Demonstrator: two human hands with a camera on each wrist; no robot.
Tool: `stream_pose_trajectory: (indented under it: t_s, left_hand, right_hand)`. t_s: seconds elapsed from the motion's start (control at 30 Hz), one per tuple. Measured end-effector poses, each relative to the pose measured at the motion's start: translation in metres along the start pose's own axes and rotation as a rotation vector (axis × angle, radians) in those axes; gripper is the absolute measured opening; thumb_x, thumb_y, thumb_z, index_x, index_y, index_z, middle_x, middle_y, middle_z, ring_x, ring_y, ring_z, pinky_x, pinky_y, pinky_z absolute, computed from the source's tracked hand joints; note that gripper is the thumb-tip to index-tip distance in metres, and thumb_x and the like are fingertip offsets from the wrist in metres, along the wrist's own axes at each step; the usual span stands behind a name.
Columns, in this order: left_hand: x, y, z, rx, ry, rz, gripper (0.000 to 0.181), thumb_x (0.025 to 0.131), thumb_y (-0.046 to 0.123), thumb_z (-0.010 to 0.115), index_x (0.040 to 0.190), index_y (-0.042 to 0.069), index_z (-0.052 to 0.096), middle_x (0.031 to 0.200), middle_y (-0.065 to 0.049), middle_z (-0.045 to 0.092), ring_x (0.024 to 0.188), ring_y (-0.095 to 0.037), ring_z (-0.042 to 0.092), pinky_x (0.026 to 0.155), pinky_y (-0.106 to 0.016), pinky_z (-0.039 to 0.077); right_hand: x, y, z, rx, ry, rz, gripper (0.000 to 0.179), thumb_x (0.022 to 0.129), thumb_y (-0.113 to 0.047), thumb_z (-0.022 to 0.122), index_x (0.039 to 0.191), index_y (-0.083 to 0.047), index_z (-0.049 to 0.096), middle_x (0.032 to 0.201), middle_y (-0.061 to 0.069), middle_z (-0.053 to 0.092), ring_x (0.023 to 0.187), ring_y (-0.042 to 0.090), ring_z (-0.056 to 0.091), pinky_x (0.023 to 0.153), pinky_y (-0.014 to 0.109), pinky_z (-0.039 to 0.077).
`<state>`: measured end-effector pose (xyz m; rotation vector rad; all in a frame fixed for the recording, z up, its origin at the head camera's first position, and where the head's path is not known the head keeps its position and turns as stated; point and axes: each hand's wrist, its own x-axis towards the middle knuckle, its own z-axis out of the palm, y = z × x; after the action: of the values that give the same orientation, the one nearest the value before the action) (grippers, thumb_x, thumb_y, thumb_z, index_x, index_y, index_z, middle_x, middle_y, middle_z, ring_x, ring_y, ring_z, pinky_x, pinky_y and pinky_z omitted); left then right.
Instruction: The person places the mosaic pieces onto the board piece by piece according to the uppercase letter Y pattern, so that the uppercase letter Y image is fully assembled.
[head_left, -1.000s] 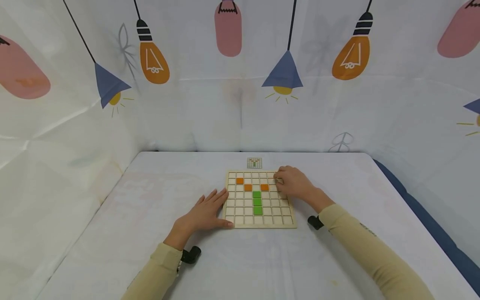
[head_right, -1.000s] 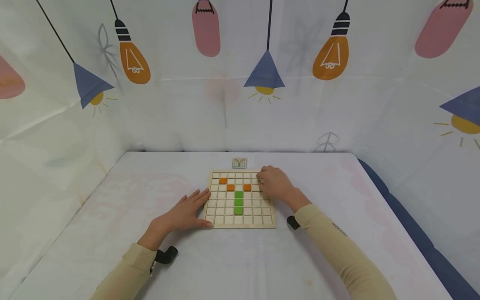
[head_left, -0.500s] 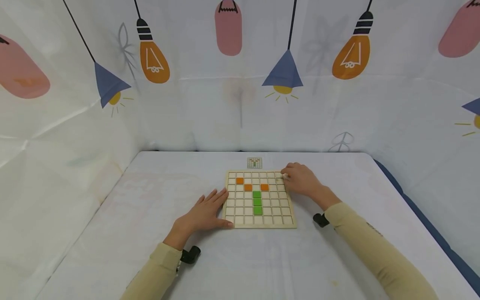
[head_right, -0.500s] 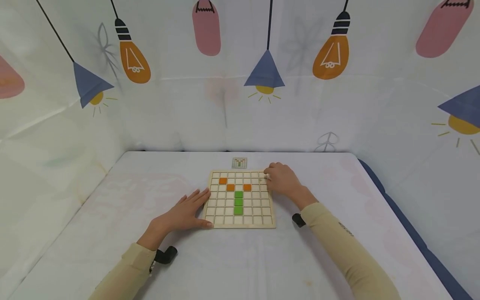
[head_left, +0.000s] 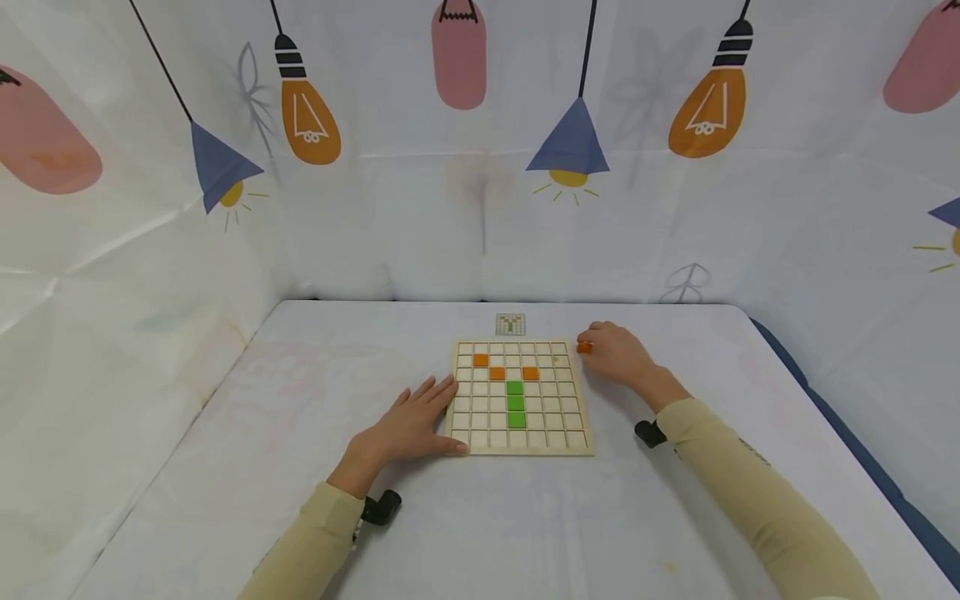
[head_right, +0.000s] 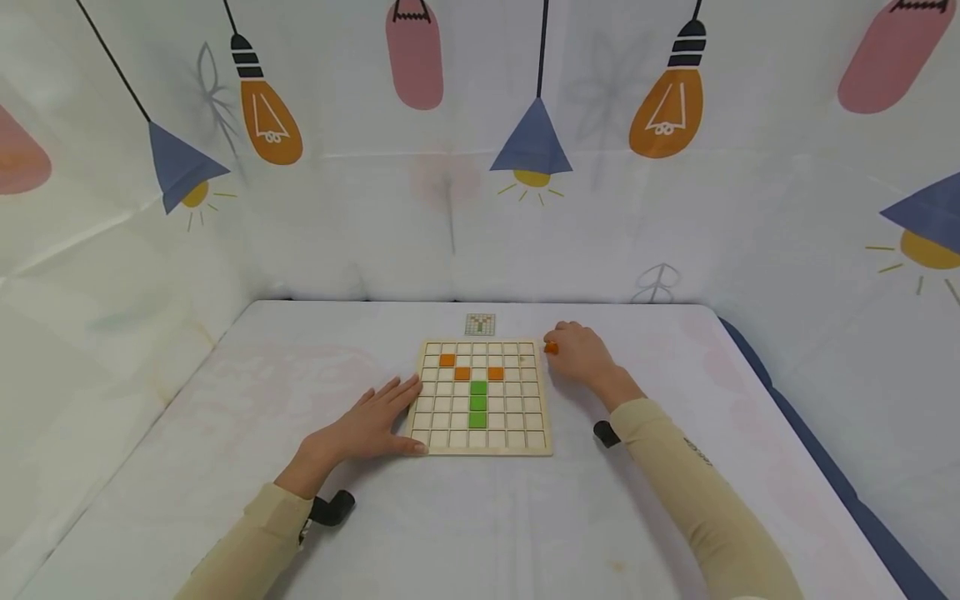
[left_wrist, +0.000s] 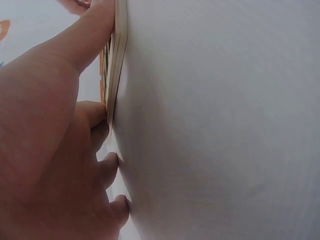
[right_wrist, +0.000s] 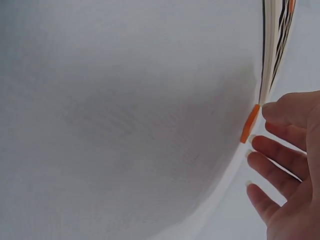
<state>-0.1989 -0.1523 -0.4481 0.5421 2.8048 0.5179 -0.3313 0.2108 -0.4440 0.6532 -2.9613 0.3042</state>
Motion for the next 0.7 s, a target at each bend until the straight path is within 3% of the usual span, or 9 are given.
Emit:
stream_pose_trajectory:
  t_s: [0.37,0.7]
  left_hand:
    - [0.0003,0.0014,-0.0023,-0.005,-0.011,-0.005,0.104,0.082,0.064,0.07,0.16,0.014,0.021,0.168,0.001,0.016,0.156,-0.032,0.012,0.123,-0.061,0.014]
    - [0.0006,0.0028,-0.0033,-0.01,-0.017,-0.015,0.104,0.082,0.063,0.07,0.16,0.015,0.022,0.168,0.002,0.016,0.156,-0.032,0.012,0.123,-0.061,0.013]
  right_hand:
    - [0.0008,0.0042,-0.0001,-0.014,-0.017,-0.018,0.027,0.089,-0.011,0.065,0.113,-0.003,0.074,0.102,0.012,0.069,0.089,0.027,0.063,0.08,0.044,0.054]
    - [0.0014,0.0012,0.0007,0.015,-0.022,0.033,0.028,0.09,-0.012,0.064,0.114,-0.002,0.073,0.099,0.011,0.066,0.083,0.023,0.059,0.076,0.04,0.052]
